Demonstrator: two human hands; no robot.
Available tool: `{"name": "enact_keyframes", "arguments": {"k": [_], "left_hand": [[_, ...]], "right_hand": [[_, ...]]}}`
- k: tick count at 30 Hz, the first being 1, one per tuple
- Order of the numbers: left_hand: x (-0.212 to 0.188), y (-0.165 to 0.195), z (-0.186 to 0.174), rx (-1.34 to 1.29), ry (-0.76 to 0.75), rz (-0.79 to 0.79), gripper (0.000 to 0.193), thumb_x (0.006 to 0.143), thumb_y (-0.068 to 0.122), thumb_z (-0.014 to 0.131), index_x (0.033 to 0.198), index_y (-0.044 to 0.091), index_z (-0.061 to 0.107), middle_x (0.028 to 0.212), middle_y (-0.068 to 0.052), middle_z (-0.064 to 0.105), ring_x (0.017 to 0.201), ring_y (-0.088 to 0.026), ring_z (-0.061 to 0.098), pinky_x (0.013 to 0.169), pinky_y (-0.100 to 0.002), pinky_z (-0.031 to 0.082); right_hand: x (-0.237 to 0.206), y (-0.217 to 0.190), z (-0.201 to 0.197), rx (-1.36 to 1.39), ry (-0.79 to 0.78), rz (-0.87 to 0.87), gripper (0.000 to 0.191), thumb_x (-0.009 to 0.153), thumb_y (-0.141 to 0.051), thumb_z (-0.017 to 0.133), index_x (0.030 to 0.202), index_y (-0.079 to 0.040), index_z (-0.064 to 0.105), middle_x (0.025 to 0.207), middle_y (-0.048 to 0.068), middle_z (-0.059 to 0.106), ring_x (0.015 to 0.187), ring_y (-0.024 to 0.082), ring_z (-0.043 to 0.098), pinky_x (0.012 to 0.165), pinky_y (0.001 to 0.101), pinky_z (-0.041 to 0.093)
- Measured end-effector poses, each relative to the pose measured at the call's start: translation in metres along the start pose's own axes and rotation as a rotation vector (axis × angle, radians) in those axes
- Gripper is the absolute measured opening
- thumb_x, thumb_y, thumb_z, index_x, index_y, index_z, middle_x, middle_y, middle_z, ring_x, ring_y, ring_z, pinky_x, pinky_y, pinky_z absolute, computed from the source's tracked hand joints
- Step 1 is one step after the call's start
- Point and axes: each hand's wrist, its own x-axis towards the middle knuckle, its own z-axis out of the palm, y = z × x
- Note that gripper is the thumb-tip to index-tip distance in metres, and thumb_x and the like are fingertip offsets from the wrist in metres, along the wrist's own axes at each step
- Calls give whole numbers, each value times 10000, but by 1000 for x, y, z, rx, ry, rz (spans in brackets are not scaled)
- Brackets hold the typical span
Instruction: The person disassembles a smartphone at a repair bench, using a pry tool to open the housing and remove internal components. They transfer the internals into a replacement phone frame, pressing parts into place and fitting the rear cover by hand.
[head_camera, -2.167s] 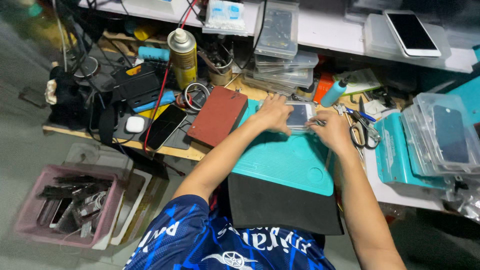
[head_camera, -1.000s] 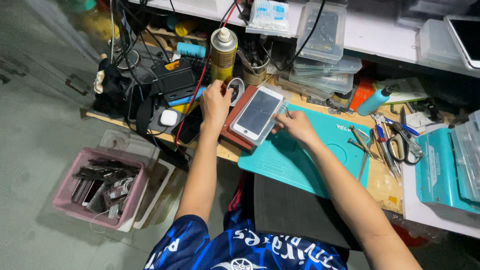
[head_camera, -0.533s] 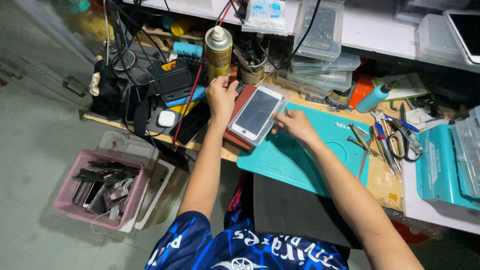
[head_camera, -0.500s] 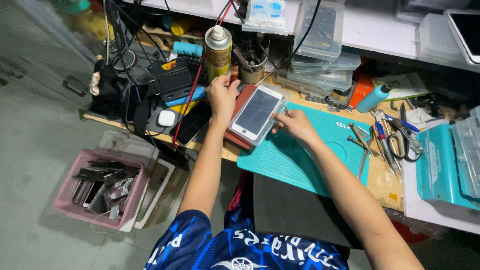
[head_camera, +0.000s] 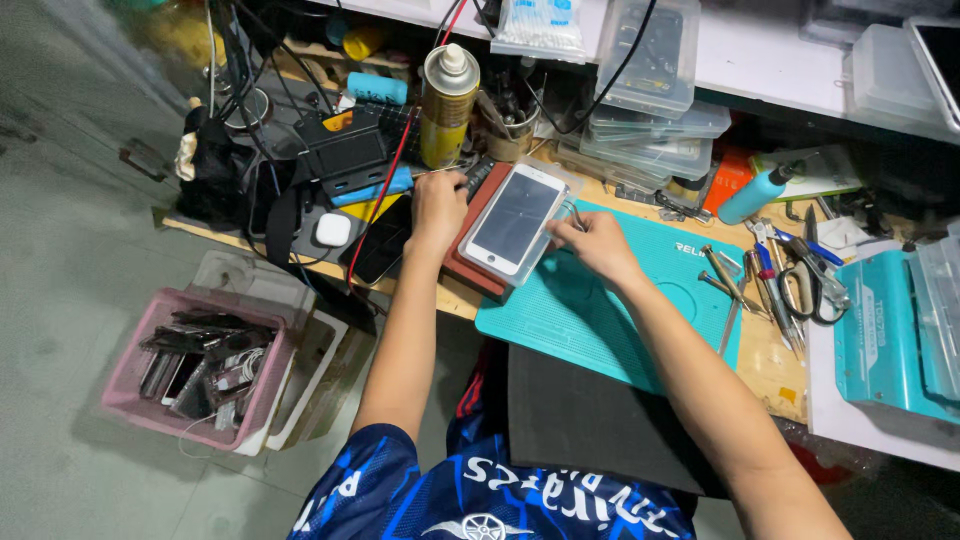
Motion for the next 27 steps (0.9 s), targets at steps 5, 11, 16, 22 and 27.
{"name": "enact_keyframes", "arguments": {"k": [5,11,16,22,27], "left_hand": [[8,-5,-11,93,-168,-64,304,757,137,817,1053,83,772,1023,-197,728,994,-397,681,829,-506,545],[16,-3,-8,96,-134,-79,303,735,161,826,1022,84,768,970,-219,722,953,-415,683,823,-500,545],[9,2,-15,-10,101,-153,145,834,171,783,912,49,776,907,-224,722,865,-432,688,737,-513,544],[10,1,1,-230,-20,-249,285,939,277,728,920,-6,742,863,-224,725,845,-376,728,761,-455,545],[7,-5,19,-324,32,-71,457,990,335,680,1250,-40,656,1091,-227,718,1052,-308,675,939,-384,501]], "right_hand": [[1,-7,9,7,-16,63,401,918,-404,740,747,-41,718,701,0,697,588,30,516,552,216,412],[-2,-11,10,141,-87,139,334,911,-404,712,798,-91,720,737,26,739,543,38,441,498,233,319],[-1,-6,7,179,-101,141,363,925,-408,722,771,-85,660,739,53,758,530,44,441,491,234,325],[-1,0,6,70,-59,150,422,917,-459,721,774,-62,707,630,-12,613,505,55,432,467,259,319],[3,-1,7,-23,-62,164,518,937,-470,708,856,40,745,591,8,547,493,73,441,465,278,336]]}}
